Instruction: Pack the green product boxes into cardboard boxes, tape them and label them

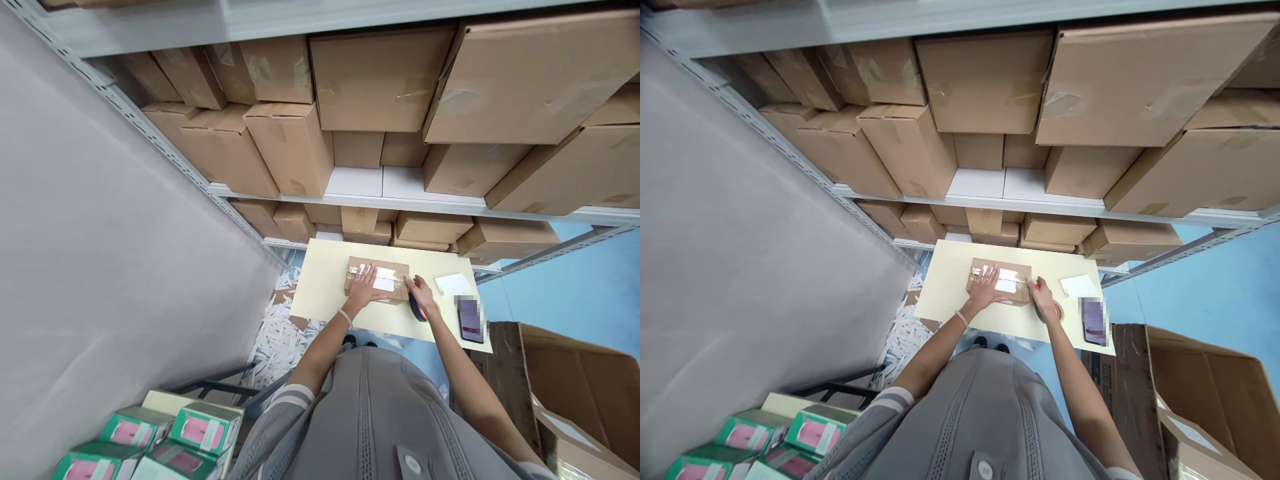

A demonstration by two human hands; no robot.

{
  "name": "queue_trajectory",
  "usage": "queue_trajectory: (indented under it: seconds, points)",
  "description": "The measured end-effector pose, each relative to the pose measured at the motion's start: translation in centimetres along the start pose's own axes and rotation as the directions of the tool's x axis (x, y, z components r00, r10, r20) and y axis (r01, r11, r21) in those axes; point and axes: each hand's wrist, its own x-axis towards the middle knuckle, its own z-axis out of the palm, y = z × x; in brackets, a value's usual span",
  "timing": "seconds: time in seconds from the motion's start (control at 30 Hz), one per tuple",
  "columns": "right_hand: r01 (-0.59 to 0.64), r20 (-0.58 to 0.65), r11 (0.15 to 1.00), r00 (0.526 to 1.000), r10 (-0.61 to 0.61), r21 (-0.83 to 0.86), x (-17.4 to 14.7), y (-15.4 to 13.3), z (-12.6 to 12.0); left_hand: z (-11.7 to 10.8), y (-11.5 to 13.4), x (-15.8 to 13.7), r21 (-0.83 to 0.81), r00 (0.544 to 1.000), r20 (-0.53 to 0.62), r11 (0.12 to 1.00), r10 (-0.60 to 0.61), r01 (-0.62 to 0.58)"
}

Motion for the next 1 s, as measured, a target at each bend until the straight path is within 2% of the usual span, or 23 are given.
queue_trajectory:
  seconds: [0.1,0.2,0.33,0.53,0.8,0.87,0.93,1.0]
  points:
    - [-0.098,0.119,0.971,0.990,0.073,0.219,-0.2,-1.8,1.1,0.0,0.1,0.0,0.017,1.000,-0.001,1.000,-0.005,0.005]
    - [-0.202,0.173,0.938,0.972,0.157,0.281,-0.5,-3.0,2.2,-0.1,0.1,-0.1,0.037,1.000,0.002,0.999,-0.003,0.003]
    - [-0.253,0.140,0.933,0.965,0.224,0.256,-0.3,-3.5,2.5,-0.3,0.2,-0.1,0.048,1.000,-0.002,0.999,-0.008,0.008]
    - [-0.176,0.208,0.975,0.967,0.146,0.133,-0.4,-3.3,2.3,-0.6,0.1,-0.1,-0.006,1.000,-0.007,1.000,-0.012,0.012]
    - [-0.186,0.206,0.979,0.964,0.167,0.078,-1.4,-4.2,1.6,-0.8,0.3,-0.4,-0.013,1.000,-0.013,1.000,-0.003,0.003]
    - [-0.191,0.201,0.980,0.964,0.174,0.064,-1.6,-4.4,1.3,-0.9,-0.1,-0.3,-0.049,0.998,-0.018,0.997,-0.061,0.060]
    - [-0.190,0.181,0.980,0.968,0.176,0.062,-1.8,-4.5,1.1,-1.1,-1.2,-0.1,-0.127,0.975,-0.022,0.968,-0.221,0.217]
    - [-0.194,0.153,0.979,0.971,0.182,0.065,-1.9,-4.6,1.0,-1.2,-2.9,0.3,-0.253,0.899,0.000,0.870,-0.437,0.423]
